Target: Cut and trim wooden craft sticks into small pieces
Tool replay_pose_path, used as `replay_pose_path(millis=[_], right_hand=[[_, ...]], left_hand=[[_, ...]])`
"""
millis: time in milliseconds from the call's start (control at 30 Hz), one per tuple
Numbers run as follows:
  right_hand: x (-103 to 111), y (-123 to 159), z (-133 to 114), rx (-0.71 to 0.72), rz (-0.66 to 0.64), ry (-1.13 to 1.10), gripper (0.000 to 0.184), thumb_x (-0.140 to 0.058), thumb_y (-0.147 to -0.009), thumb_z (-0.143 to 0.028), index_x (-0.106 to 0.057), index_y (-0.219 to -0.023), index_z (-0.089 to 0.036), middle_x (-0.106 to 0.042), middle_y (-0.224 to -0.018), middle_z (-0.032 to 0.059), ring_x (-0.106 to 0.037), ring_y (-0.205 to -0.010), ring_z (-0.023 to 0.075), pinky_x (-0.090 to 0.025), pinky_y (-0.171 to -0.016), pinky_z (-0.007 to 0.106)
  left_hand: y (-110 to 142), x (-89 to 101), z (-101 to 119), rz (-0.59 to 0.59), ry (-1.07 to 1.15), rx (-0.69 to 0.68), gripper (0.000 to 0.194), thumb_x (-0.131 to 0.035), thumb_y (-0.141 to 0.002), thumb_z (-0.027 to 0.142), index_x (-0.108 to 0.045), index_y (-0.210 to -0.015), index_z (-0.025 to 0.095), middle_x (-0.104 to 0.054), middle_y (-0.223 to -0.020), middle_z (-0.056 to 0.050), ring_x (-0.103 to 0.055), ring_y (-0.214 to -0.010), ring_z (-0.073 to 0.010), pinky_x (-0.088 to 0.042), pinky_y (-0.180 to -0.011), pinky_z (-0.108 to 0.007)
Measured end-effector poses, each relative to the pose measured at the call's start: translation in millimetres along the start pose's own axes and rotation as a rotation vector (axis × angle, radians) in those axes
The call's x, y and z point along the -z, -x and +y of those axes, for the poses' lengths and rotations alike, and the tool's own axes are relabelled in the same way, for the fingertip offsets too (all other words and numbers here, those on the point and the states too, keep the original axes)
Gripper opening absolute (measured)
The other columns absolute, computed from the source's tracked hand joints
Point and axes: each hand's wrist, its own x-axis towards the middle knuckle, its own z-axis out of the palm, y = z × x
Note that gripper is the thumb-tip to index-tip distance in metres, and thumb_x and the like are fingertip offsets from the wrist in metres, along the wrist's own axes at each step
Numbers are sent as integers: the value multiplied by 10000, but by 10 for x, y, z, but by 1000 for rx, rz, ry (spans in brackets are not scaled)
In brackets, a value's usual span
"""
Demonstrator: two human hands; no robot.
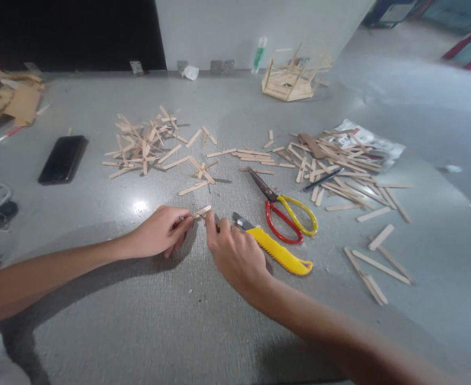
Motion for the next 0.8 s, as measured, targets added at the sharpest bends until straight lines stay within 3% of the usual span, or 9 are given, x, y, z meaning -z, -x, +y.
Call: replay_pose_path(millis=[233,467,633,800], right_hand=[[18,11,-44,27,43,84,481,-394,-944,-39,-497,-1411,-92,-680,-805,89,-661,-592,155,-399,-475,241],[30,-27,-31,24,-73,1,542,-421,-922,-24,-432,-1460,-88,-700,-868,102,-689,-630,180,-466,-513,262],[54,-33,-17,17,-170,-63,587,-411,-931,-37,-352,-1511,-108,-705,-938,112,-715,-718,217,-518,-574,296],[43,6,-39,-64,-193,-88,581,-363,-976,-89,-306,-1547,-181,-694,-1023,120,-725,-774,242,-536,-625,331]], left_hand=[[32,-78,-48,96,-69,-59,380,-396,-1018,298,-424,-656,184,-567,-502,32,-533,-339,-78,-376,-408,-177],[30,-93,-54,136,-69,-66,401,-407,-1017,298,-434,-636,177,-554,-474,34,-536,-336,-75,-379,-402,-165],[23,-72,-45,118,-23,-82,404,-405,-1020,296,-457,-641,167,-566,-475,25,-541,-330,-76,-402,-383,-155],[12,-22,-36,42,35,-13,380,-420,-1012,315,-444,-659,178,-567,-487,18,-560,-322,-109,-364,-281,-152]])
